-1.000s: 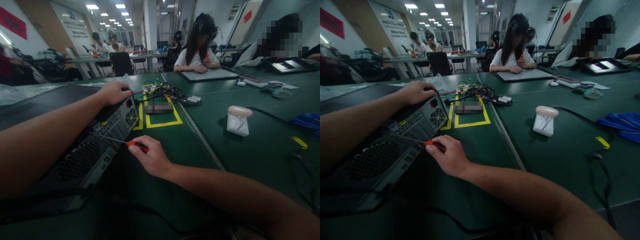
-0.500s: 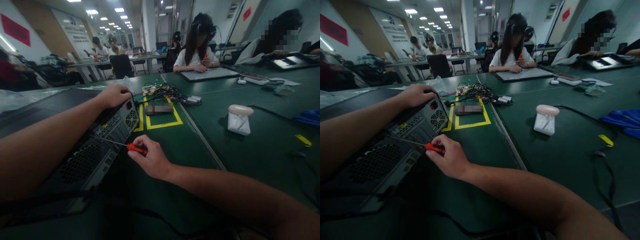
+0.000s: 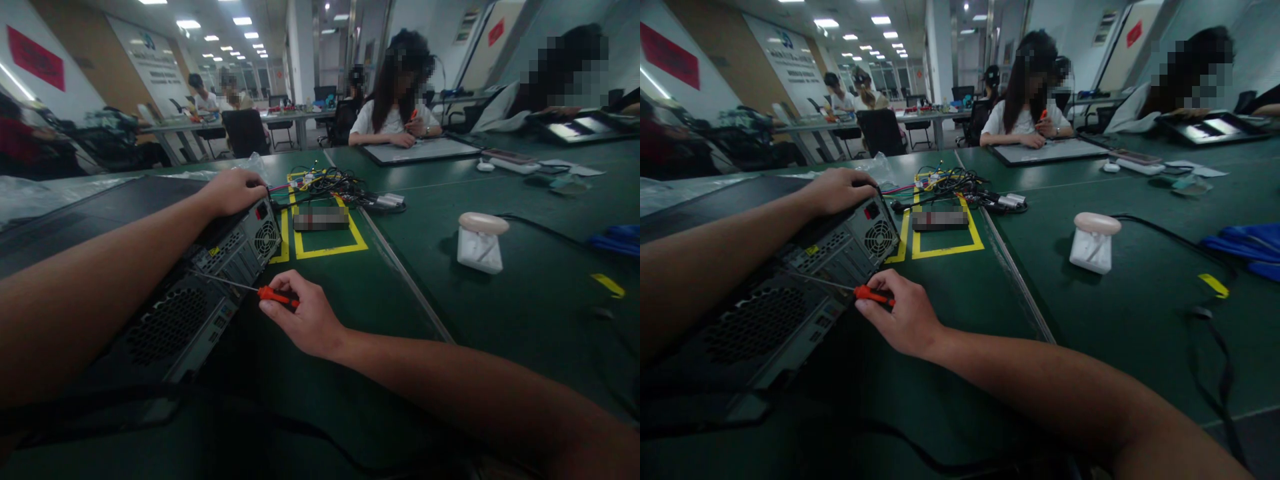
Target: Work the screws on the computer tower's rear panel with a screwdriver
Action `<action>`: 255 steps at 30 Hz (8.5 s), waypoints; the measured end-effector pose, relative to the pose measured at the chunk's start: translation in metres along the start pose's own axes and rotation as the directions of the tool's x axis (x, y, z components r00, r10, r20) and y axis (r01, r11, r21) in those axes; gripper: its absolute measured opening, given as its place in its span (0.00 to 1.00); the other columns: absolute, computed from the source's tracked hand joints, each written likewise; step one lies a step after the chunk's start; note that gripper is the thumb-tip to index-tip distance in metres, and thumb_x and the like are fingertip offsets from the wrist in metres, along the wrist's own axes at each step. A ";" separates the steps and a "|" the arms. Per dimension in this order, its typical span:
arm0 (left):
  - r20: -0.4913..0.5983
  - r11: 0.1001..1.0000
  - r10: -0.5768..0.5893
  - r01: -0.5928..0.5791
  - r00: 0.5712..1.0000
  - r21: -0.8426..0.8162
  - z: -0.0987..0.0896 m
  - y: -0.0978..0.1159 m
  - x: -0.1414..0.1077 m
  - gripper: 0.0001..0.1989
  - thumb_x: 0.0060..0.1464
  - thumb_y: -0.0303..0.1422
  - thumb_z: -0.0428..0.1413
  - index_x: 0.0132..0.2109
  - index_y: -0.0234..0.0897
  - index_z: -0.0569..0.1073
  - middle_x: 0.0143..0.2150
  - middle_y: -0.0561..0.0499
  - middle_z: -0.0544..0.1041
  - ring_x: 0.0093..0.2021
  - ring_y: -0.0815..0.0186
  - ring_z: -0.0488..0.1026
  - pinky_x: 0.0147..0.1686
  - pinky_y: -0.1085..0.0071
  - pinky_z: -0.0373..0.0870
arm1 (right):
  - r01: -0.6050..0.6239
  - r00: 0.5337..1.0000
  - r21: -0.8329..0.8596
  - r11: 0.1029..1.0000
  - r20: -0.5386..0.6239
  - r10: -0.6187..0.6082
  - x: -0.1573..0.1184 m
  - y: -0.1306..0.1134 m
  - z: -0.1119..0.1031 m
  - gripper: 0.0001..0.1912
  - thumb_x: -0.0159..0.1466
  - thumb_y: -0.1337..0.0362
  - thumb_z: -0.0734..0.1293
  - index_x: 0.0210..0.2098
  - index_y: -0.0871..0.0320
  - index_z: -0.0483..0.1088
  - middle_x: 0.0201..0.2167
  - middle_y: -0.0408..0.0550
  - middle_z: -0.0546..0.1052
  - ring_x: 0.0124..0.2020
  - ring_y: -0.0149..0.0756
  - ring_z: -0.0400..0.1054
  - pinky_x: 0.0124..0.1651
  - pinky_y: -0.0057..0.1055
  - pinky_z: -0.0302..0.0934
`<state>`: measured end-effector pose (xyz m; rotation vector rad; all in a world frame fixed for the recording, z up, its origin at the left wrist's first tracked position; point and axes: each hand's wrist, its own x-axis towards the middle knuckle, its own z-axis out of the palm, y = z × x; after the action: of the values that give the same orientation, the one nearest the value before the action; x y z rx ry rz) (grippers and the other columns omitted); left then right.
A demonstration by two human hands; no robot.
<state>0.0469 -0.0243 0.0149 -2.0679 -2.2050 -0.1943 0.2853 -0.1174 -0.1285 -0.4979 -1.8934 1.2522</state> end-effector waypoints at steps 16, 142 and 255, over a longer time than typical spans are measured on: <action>-0.018 0.999 0.043 -0.044 0.999 -0.032 0.004 -0.006 0.004 0.29 0.67 0.43 0.48 0.60 0.29 0.83 0.62 0.35 0.83 0.62 0.47 0.78 0.62 0.57 0.71 | 0.042 0.999 -0.003 0.999 0.031 -0.042 0.002 0.001 -0.001 0.13 0.75 0.52 0.69 0.45 0.55 0.78 0.40 0.46 0.82 0.41 0.38 0.76 0.49 0.37 0.69; 0.009 1.000 0.009 -0.009 1.000 -0.019 -0.001 -0.001 -0.001 0.29 0.68 0.42 0.48 0.61 0.29 0.82 0.62 0.38 0.83 0.60 0.51 0.78 0.63 0.60 0.70 | 0.036 0.999 -0.021 0.999 0.027 -0.035 0.001 0.000 0.000 0.10 0.69 0.55 0.71 0.44 0.53 0.71 0.38 0.43 0.78 0.37 0.36 0.72 0.45 0.36 0.68; -0.012 0.999 0.025 -0.025 1.000 -0.026 0.001 -0.003 0.001 0.31 0.66 0.43 0.47 0.61 0.28 0.83 0.62 0.34 0.83 0.62 0.47 0.78 0.62 0.56 0.70 | 0.105 0.994 -0.035 0.994 0.020 -0.104 0.001 0.005 0.000 0.12 0.72 0.52 0.72 0.46 0.54 0.75 0.42 0.46 0.80 0.41 0.38 0.74 0.48 0.37 0.69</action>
<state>0.0439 -0.0231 0.0140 -2.1008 -2.1805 -0.2342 0.2846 -0.1142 -0.1328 -0.4019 -1.9346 1.1596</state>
